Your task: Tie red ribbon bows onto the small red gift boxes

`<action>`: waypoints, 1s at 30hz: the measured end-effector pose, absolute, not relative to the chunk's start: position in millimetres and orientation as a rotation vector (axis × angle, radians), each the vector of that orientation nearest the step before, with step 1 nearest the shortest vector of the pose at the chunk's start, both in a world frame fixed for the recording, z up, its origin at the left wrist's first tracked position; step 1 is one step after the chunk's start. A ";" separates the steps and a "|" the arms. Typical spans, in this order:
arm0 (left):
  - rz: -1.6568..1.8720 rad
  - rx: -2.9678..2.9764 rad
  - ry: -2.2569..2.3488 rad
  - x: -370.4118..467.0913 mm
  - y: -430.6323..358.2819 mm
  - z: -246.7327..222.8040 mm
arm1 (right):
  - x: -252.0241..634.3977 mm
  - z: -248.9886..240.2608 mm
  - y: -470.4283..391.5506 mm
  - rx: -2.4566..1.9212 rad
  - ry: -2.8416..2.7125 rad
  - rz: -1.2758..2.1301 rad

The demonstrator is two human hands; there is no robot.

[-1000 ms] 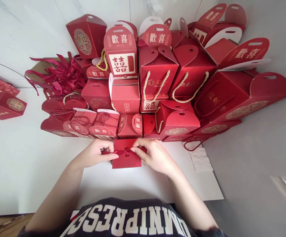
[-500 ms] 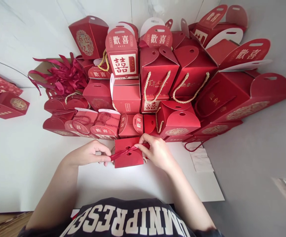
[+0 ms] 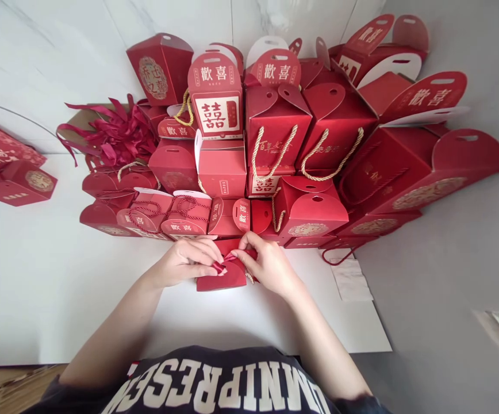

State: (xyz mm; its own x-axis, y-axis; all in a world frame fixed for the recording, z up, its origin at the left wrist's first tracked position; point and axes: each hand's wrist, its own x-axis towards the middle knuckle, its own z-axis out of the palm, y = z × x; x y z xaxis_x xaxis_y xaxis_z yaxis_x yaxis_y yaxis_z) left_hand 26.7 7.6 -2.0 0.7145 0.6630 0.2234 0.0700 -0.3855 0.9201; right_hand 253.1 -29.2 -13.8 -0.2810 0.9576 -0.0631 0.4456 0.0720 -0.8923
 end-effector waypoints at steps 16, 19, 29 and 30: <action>0.520 1.806 0.914 23.4 1.1 5.9 | 287.9 -13.6 -21.1 -0.986 -1.603 1.949; 0.481 1.768 0.916 20.5 0.7 4.5 | 281.4 -8.2 -23.0 -0.873 -1.587 1.923; 0.456 1.990 0.873 20.7 1.7 13.0 | 246.7 13.9 -21.1 -0.949 -2.201 1.140; 0.459 1.998 0.858 21.1 1.4 13.8 | 244.9 14.7 -21.4 -0.967 -2.255 1.049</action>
State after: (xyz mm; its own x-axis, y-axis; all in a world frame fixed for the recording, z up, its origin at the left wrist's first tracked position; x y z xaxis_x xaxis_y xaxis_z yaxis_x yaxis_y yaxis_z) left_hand 21.1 1.4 13.8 0.6917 0.7221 -0.0088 0.3934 -0.3666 0.8432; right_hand 244.9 -21.4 14.7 -0.6421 0.7578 0.1159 0.3994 0.4597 -0.7932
